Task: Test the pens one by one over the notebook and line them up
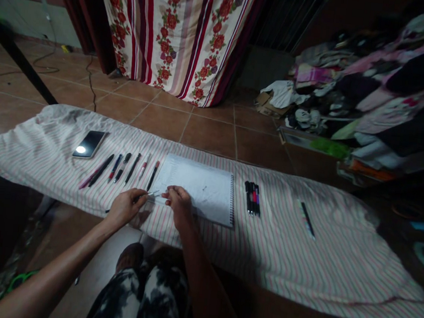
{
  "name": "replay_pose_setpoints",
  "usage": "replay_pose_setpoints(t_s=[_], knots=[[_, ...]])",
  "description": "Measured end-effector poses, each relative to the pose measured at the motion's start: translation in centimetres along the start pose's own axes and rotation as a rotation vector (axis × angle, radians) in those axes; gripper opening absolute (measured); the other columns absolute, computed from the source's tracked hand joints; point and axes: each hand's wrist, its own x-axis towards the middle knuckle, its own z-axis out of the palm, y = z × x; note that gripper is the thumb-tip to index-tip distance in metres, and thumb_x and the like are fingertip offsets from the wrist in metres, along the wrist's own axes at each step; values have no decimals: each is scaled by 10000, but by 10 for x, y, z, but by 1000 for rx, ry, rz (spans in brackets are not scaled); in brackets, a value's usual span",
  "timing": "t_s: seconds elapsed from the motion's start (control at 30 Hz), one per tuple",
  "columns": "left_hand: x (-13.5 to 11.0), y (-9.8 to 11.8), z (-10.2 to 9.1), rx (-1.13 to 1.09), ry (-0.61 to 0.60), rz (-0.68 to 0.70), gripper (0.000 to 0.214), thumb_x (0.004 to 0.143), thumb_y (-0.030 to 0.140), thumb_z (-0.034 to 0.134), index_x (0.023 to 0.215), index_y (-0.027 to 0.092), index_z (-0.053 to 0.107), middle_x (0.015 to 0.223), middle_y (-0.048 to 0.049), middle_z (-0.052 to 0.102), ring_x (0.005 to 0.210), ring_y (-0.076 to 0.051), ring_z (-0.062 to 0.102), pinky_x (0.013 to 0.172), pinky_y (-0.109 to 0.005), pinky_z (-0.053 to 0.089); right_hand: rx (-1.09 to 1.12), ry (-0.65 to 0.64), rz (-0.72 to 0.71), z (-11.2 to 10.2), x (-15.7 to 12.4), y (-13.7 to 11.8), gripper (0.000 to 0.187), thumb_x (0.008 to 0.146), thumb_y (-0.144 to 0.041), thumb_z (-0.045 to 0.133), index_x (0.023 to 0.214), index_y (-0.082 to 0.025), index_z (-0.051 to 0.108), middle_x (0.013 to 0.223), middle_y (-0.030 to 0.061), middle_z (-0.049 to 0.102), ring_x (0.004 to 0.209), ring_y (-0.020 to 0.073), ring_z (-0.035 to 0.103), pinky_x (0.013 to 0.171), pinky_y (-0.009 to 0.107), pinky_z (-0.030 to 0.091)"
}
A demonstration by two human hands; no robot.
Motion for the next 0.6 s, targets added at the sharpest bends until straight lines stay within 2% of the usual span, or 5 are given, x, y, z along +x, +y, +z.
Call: replay_pose_setpoints(t_s=[0.1,0.2,0.33,0.6], knots=[[-2,11,7,-10,-6,19,258,845,288,467,972,182,665,940,-62,692,860,-184,631,741,-265,437,-47,-61,11,-9,-5,-2,237,606,-356,650,717,-155,594,680,16,607,630,121,578,498,221,358],[-4,20,12,-13,-7,53,257,852,288,458,968,188,664,939,-60,691,870,-181,631,746,-261,438,-107,-59,48,-14,-11,-3,273,571,-348,689,739,-160,587,696,5,602,620,119,568,490,220,346],[-7,30,16,-1,4,74,259,855,283,453,972,182,661,937,-64,682,877,-184,632,745,-262,441,-100,-115,51,-18,-16,-1,285,570,-367,698,729,-158,588,701,3,593,617,112,547,479,212,321],[-17,38,26,7,-31,99,261,857,278,450,1001,186,648,945,-59,671,898,-178,621,778,-263,438,-85,-126,30,-28,-25,7,264,607,-387,677,695,-159,576,660,-10,559,625,104,519,481,204,312]])
